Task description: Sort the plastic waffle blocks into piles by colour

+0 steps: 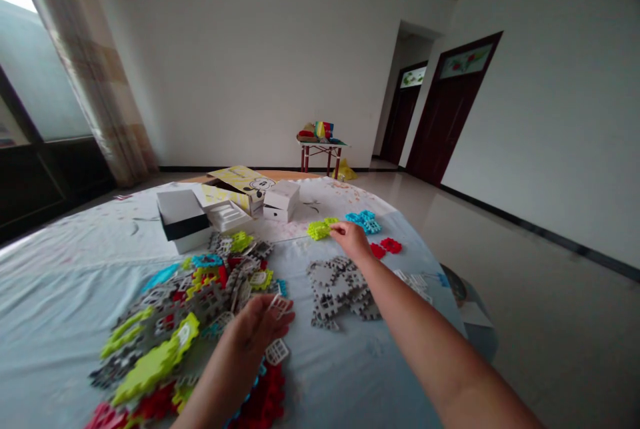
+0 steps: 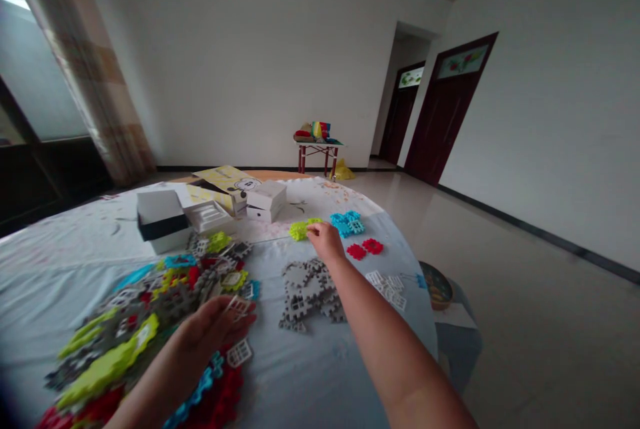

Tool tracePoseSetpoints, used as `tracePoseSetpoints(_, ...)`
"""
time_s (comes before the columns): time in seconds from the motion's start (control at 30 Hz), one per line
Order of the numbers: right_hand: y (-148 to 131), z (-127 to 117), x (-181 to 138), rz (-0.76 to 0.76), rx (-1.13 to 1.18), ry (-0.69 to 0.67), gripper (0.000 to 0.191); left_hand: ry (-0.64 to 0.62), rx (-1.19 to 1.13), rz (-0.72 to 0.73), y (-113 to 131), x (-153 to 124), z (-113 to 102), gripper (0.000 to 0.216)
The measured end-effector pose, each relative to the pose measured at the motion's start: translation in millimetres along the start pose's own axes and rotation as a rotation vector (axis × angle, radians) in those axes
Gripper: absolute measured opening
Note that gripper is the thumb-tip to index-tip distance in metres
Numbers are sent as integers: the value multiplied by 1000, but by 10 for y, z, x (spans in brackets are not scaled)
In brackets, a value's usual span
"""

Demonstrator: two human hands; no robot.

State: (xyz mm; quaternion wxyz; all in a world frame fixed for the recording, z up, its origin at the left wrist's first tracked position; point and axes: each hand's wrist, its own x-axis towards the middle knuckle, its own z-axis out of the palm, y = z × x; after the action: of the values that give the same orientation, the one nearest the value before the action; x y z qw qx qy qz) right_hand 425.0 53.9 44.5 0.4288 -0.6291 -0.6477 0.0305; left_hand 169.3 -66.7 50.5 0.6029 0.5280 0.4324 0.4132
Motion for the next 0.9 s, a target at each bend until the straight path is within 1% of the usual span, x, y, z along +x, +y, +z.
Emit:
tracePoseSetpoints(0.07, 75, 86, 182, -3, -41, 2, 19, -27, 162, 45, 17, 4, -33, 40)
tracePoseSetpoints(0.13, 114, 189, 326, -11, -81, 0, 21, 23, 292, 86, 46, 14, -89, 42)
tracePoseSetpoints(0.2, 122, 287, 427, -23, -109, -4, 23, 104, 363, 138, 80, 26, -151, 41)
tracePoseSetpoints(0.3, 107, 375, 487, -52, -128, -23, 23, 184, 380, 186, 140, 37, -216, 39)
tracePoseSetpoints(0.37, 91, 372, 477, -83, -128, -44, 23, 197, 355, 144, 185, 36, -228, 40)
tracePoseSetpoints(0.47, 43, 277, 407, -140, -112, -63, 25, 205, 291, 61, 235, 35, -215, 41)
tracePoseSetpoints(0.57, -77, 129, 228, -196, -78, -53, 30, 220, 233, 33, 246, 48, -194, 42)
tracePoseSetpoints(0.67, -288, 16, -128, -248, -33, -77, 27, 235, 224, 36, 266, 55, -172, 43)
tracePoseSetpoints(0.73, -459, -10, -436, -287, 10, -136, 21, 246, 254, 20, 303, 44, -159, 44)
tracePoseSetpoints(0.8, -625, 0, -737, -344, 131, -228, 19, 264, 281, -14, 345, 28, -151, 45)
tracePoseSetpoints(0.87, -763, 22, -975, -360, 181, -270, 18, 291, 274, -45, 371, 20, -140, 45)
tracePoseSetpoints(0.9, -817, 28, -1061, -350, 194, -281, 18, 301, 252, -38, 376, 23, -127, 44)
